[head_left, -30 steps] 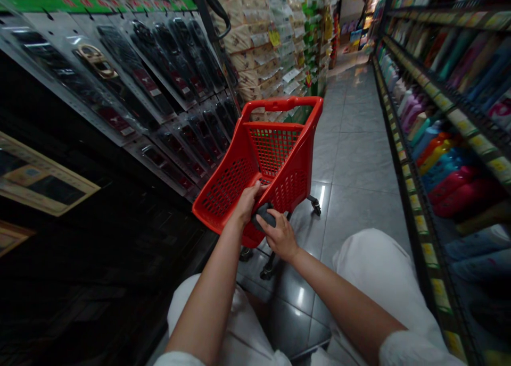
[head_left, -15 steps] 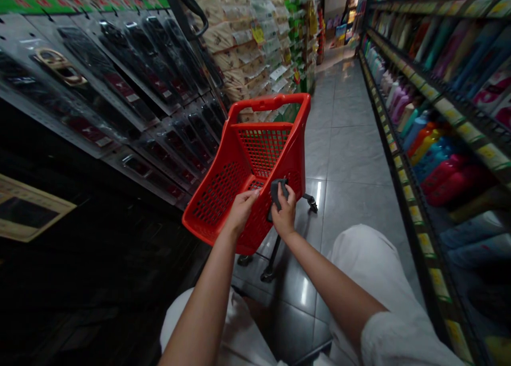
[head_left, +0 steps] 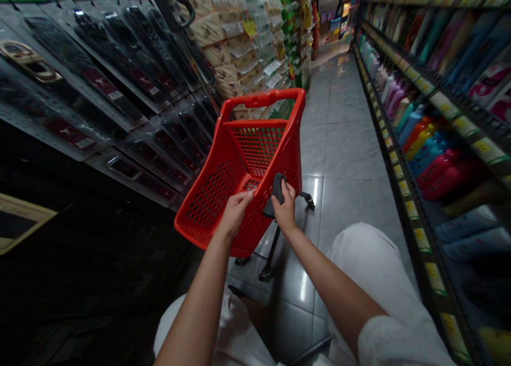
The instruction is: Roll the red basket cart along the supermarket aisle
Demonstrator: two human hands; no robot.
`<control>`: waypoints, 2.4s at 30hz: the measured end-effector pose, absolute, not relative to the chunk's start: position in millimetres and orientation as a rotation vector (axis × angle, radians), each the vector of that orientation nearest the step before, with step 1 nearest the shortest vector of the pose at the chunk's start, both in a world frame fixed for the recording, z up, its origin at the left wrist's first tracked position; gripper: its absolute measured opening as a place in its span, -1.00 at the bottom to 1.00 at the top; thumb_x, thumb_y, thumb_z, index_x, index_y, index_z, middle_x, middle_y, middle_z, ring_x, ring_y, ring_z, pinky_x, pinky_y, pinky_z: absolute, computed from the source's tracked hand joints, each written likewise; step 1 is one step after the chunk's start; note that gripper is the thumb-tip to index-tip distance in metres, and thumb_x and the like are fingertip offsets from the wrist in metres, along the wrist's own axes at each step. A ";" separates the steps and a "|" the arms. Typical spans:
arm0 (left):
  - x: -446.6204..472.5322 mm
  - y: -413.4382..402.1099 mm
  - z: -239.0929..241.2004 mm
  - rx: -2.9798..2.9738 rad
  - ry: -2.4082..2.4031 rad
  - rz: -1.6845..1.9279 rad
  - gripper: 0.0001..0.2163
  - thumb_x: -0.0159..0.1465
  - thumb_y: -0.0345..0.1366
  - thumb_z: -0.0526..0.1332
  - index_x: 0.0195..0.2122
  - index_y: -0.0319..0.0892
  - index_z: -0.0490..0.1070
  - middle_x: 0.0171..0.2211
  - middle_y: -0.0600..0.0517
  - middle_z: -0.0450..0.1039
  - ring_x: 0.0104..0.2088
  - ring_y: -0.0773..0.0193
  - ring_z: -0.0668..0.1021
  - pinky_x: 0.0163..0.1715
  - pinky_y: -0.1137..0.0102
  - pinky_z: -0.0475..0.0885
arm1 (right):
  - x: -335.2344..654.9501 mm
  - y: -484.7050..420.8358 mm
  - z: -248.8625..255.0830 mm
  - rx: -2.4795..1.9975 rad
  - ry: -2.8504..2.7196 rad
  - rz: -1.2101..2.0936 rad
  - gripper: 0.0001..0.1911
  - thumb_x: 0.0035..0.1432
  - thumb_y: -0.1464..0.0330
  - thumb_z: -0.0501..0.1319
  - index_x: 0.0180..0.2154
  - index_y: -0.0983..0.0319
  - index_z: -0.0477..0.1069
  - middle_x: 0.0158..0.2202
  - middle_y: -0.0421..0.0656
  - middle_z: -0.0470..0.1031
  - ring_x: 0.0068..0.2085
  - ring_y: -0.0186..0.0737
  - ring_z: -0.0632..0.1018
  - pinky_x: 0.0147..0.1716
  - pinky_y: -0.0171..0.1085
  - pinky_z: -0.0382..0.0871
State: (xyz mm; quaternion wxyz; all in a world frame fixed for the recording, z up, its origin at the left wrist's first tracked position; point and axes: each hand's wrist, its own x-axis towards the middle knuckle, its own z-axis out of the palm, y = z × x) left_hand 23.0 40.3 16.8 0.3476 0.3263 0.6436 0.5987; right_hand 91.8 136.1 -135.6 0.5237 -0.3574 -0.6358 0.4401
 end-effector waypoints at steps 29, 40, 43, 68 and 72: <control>13.6 55.5 3.1 0.917 1.664 1.610 -0.53 -0.05 0.01 0.45 -0.22 -0.25 0.64 -0.20 -0.11 0.64 -0.15 0.07 0.59 -0.03 0.25 0.42 | 104.1 90.1 -124.6 -0.702 -1.712 1.055 -0.33 0.20 0.44 0.07 0.35 0.21 0.08 0.27 0.04 0.15 0.29 -0.13 0.26 0.28 -0.08 0.18; 9.8 58.6 -2.3 0.932 1.653 1.636 -0.53 -0.04 0.00 0.45 -0.21 -0.25 0.64 -0.28 -0.07 0.64 -0.27 0.16 0.58 -0.13 0.31 0.42 | 96.0 52.8 -159.1 -0.941 -1.619 1.251 -0.29 0.12 0.52 0.05 0.33 0.28 0.12 0.21 0.10 0.18 0.27 -0.01 0.26 0.29 0.06 0.14; 8.0 58.9 -3.8 0.926 1.678 1.627 -0.56 -0.02 -0.01 0.45 -0.24 -0.25 0.64 -0.33 -0.05 0.64 -0.32 0.20 0.57 -0.17 0.33 0.42 | 97.5 53.0 -132.3 -0.755 -1.673 1.158 -0.28 0.19 0.48 0.04 0.37 0.18 0.01 0.30 0.02 0.06 0.33 -0.10 0.19 0.32 -0.01 0.11; 10.8 65.3 3.6 0.898 1.662 1.659 -0.52 -0.09 0.02 0.47 -0.27 -0.27 0.64 -0.30 -0.08 0.64 -0.24 0.10 0.60 -0.10 0.26 0.42 | 94.6 39.5 -163.9 -0.892 -1.587 1.248 -0.31 0.16 0.53 0.00 0.34 0.23 0.10 0.25 0.07 0.15 0.29 -0.05 0.26 0.31 0.07 0.12; 11.0 62.8 3.9 0.915 1.666 1.634 -0.51 -0.10 0.05 0.47 -0.28 -0.26 0.64 -0.29 -0.09 0.65 -0.24 0.10 0.60 -0.08 0.24 0.43 | 98.0 68.5 -124.7 -0.809 -1.551 1.097 -0.31 0.25 0.44 0.01 0.39 0.17 -0.05 0.31 0.02 0.06 0.34 -0.12 0.19 0.32 0.00 0.10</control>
